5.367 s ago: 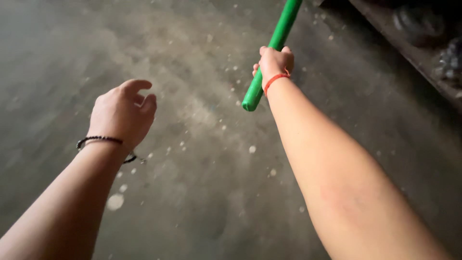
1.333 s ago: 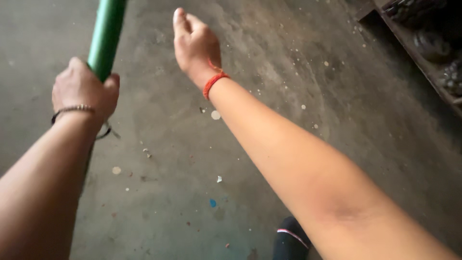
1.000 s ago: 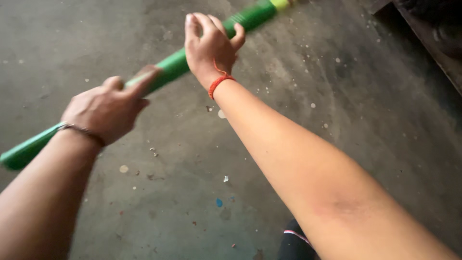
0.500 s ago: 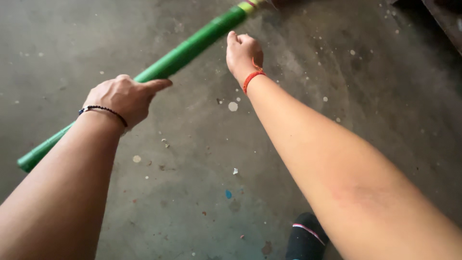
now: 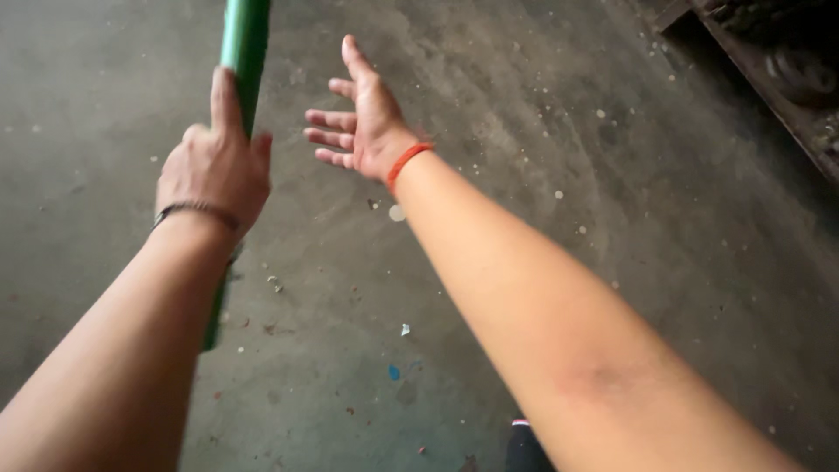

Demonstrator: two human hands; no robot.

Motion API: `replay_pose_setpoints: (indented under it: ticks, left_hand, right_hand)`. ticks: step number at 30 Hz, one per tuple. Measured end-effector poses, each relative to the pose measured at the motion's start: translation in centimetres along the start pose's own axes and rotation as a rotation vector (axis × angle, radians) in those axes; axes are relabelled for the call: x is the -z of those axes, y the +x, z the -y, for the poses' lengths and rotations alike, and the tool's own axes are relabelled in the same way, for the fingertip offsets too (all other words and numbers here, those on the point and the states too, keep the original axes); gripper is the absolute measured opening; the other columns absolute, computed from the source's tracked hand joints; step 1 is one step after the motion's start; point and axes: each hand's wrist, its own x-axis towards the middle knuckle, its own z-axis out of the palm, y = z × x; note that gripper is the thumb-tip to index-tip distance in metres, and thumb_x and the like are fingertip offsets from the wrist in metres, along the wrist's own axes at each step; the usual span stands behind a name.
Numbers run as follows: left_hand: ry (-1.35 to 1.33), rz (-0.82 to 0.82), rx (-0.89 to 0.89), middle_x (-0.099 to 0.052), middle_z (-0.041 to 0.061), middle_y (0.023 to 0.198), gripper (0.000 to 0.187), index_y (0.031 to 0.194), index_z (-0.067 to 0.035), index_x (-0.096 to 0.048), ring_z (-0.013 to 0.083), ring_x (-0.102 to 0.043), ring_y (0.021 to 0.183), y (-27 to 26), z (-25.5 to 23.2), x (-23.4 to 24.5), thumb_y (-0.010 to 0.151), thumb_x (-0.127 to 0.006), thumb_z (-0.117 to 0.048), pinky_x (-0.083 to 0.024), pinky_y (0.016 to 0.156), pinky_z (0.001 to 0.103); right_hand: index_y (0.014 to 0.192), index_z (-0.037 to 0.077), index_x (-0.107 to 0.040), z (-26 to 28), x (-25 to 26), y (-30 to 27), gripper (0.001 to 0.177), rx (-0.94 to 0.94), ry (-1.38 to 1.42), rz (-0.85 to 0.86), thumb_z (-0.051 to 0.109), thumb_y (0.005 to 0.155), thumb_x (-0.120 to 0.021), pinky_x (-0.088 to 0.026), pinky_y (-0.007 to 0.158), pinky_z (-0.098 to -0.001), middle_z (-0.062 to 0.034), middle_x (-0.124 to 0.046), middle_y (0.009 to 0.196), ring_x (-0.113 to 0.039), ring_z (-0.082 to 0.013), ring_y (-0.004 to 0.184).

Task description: The person sweeps the floor using a broom, moving dust and debris across the concrete surface.

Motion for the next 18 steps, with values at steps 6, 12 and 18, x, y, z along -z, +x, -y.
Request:
replay_pose_setpoints:
  ticks: [6,12,18]
  left_hand:
    - [0.494,0.483,-0.245,-0.056,0.017,0.104,0.057,0.140,-0.056,-0.029,0.0303,-0.069,0.082,-1.9,1.7,1.1,0.098,-0.037,-0.019,-0.059,0.069,0.039]
    - [0.450,0.508,-0.384,-0.063,0.011,0.102,0.053,0.129,-0.050,-0.044,0.0311,-0.066,0.091,0.5,-3.9,0.5,0.090,-0.044,-0.014,-0.055,0.075,0.042]
    - [0.293,0.416,-0.403,-0.065,0.013,0.100,0.040,0.124,-0.039,-0.051,0.0326,-0.065,0.090,0.4,-9.4,0.4,0.091,-0.047,-0.017,-0.054,0.074,0.044]
  right_hand:
    - [0.139,0.012,-0.037,-2.6,2.5,2.7,0.073,0.437,-0.387,-1.033,0.063,0.086,-0.031,-0.038,0.096,-0.0478,-0.0170,-0.049,0.130,-0.044,-0.0407,0.118]
    - [0.133,0.012,-0.043,-2.9,7.1,3.1,0.068,0.443,-0.468,-1.180,0.061,0.086,-0.035,-0.038,0.098,-0.0433,-0.0165,-0.050,0.131,-0.045,-0.0372,0.121]
    - [0.136,0.013,-0.040,-2.6,9.3,2.8,0.070,0.389,-0.338,-1.164,0.061,0.084,-0.035,-0.040,0.097,-0.0431,-0.0129,-0.051,0.130,-0.048,-0.0377,0.118]
